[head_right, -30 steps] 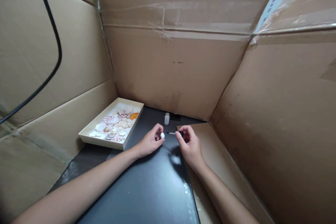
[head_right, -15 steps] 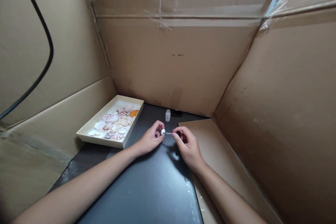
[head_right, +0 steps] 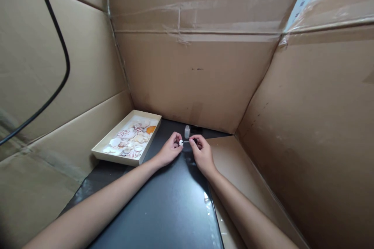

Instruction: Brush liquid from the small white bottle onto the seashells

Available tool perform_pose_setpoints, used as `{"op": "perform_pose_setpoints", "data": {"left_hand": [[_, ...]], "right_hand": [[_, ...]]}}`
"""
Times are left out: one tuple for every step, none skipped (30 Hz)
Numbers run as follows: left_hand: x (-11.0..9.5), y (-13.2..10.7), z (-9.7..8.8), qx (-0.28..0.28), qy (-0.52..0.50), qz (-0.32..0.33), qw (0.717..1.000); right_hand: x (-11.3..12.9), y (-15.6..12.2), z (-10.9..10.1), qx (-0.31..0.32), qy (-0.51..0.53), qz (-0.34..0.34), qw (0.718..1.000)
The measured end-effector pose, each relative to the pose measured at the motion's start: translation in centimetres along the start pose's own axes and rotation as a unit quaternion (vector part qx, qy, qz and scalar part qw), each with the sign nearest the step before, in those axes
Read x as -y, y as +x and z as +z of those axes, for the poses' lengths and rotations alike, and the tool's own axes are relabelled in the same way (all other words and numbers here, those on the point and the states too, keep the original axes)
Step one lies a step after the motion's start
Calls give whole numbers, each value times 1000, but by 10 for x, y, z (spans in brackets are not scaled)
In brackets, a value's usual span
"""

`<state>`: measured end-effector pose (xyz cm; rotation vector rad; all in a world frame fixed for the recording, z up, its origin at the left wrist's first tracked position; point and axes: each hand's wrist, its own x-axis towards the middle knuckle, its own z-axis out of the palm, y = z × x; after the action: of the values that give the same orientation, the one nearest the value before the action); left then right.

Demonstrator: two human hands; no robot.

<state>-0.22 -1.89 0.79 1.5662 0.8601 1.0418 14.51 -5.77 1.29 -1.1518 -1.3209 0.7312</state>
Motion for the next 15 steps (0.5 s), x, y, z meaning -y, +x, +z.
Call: {"op": "perform_pose_setpoints", "data": {"left_hand": [[1, 3, 1, -14, -1, 2, 1000], [1, 5, 2, -24, -2, 5, 1000], [1, 7, 2, -29, -3, 6, 1000], [1, 8, 2, -30, -6, 6, 1000], [1, 9, 2, -25, -9, 6, 1000], [2, 9, 1, -19, -12, 6, 1000], [2, 10, 1, -15, -15, 7, 1000], [2, 10, 0, -11, -17, 9, 1000], [3, 10, -1, -10, -19, 12, 1000], [4, 10, -2, -11, -19, 15, 1000], [5, 10, -2, -13, -18, 17, 1000], [5, 10, -3, -14, -16, 18, 1000], [6, 10, -3, -15, -14, 18, 1000], [6, 10, -3, -15, -12, 18, 1000], [6, 10, -2, -15, -11, 18, 1000]], "right_hand": [[-2, 4, 2, -7, 2, 0, 1000], [-4, 7, 3, -11, 4, 1, 1000], [-5, 9, 3, -14, 5, 2, 1000], [-6, 10, 3, -13, 7, 4, 1000], [-7, 10, 2, -10, 9, 6, 1000], [-7, 10, 1, -5, 10, 8, 1000], [-8, 9, 0, 1, 10, 9, 1000], [-8, 8, 0, 7, 9, 9, 1000], [-7, 8, -1, 12, 6, 8, 1000], [-7, 7, -1, 15, 2, 6, 1000], [-6, 6, -1, 16, -1, 4, 1000], [-6, 6, -1, 16, -5, 2, 1000], [-5, 6, -1, 15, -8, 1, 1000], [-5, 5, 0, 13, -11, 1, 1000], [-5, 5, 0, 11, -13, 1, 1000]]}}
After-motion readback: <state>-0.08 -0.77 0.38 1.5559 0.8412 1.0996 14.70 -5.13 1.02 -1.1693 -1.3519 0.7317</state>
